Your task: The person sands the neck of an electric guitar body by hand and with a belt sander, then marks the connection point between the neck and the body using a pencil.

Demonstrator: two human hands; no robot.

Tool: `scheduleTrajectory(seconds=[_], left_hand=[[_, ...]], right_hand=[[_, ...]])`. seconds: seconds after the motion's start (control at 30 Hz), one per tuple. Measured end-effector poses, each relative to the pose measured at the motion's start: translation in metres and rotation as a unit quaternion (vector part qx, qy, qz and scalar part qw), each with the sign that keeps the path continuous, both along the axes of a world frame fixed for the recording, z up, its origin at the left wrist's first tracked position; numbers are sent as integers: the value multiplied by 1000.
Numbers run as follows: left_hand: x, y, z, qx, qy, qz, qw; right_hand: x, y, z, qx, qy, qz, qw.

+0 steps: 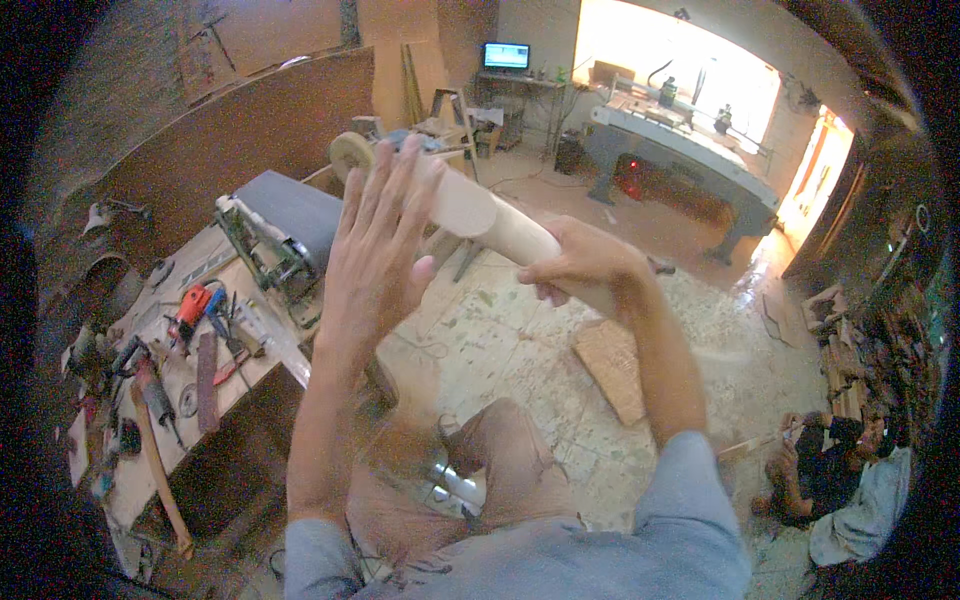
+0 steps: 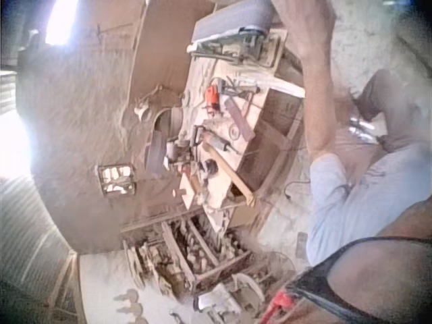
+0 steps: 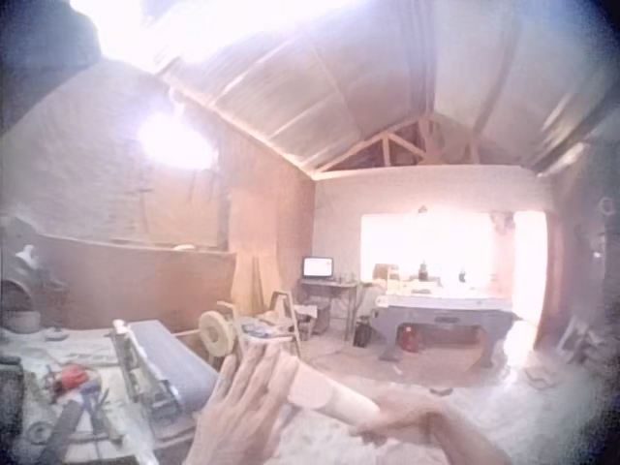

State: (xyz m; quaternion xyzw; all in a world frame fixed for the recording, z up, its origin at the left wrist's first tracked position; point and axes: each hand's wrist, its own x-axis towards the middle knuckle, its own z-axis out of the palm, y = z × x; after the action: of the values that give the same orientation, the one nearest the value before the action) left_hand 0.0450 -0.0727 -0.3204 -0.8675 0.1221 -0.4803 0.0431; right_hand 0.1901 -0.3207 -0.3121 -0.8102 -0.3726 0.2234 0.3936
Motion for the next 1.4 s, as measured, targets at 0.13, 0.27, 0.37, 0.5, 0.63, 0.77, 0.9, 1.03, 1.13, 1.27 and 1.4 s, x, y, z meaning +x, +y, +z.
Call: scheduleTrajectory(seconds=[0.13, 0.27, 0.37, 0.5, 0.63, 0.77, 0.9, 1.03, 1.13, 1.27, 1.4], left_hand=[[9, 9, -8, -19, 150, -20, 988], [10, 14, -69, -193, 56, -103, 974], [3, 12, -102, -286, -5, -101, 953], [5, -17, -119, -441, -22, -94, 892], [10, -23, -116, -523, -35, -79, 848], [16, -8, -127, -567, -48, -106, 816], [21, 19, -134, -607, -50, -156, 778], [34, 39, -143, -645, -29, -163, 746], [42, 49, -148, -665, -26, -186, 723], [46, 57, -153, -676, -29, -198, 709], [50, 62, -158, -679, -18, -192, 708]], right_hand=[[1, 2, 34, -213, -27, 79, 973], [-39, 22, 81, -263, -334, 51, 904], [-52, 25, 68, 92, -673, -138, 721], [-13, 24, 7, 582, -220, -193, 759], [-46, 143, 5, 575, 35, -37, 816], [-6, 184, 12, 570, 50, 70, 817], [0, 224, 22, 533, 30, 61, 844], [6, 257, 24, 491, 10, 32, 870], [16, 274, 22, 457, 7, 5, 889], [16, 292, 21, 431, 7, -16, 902], [17, 304, 18, 422, 2, -27, 906]])
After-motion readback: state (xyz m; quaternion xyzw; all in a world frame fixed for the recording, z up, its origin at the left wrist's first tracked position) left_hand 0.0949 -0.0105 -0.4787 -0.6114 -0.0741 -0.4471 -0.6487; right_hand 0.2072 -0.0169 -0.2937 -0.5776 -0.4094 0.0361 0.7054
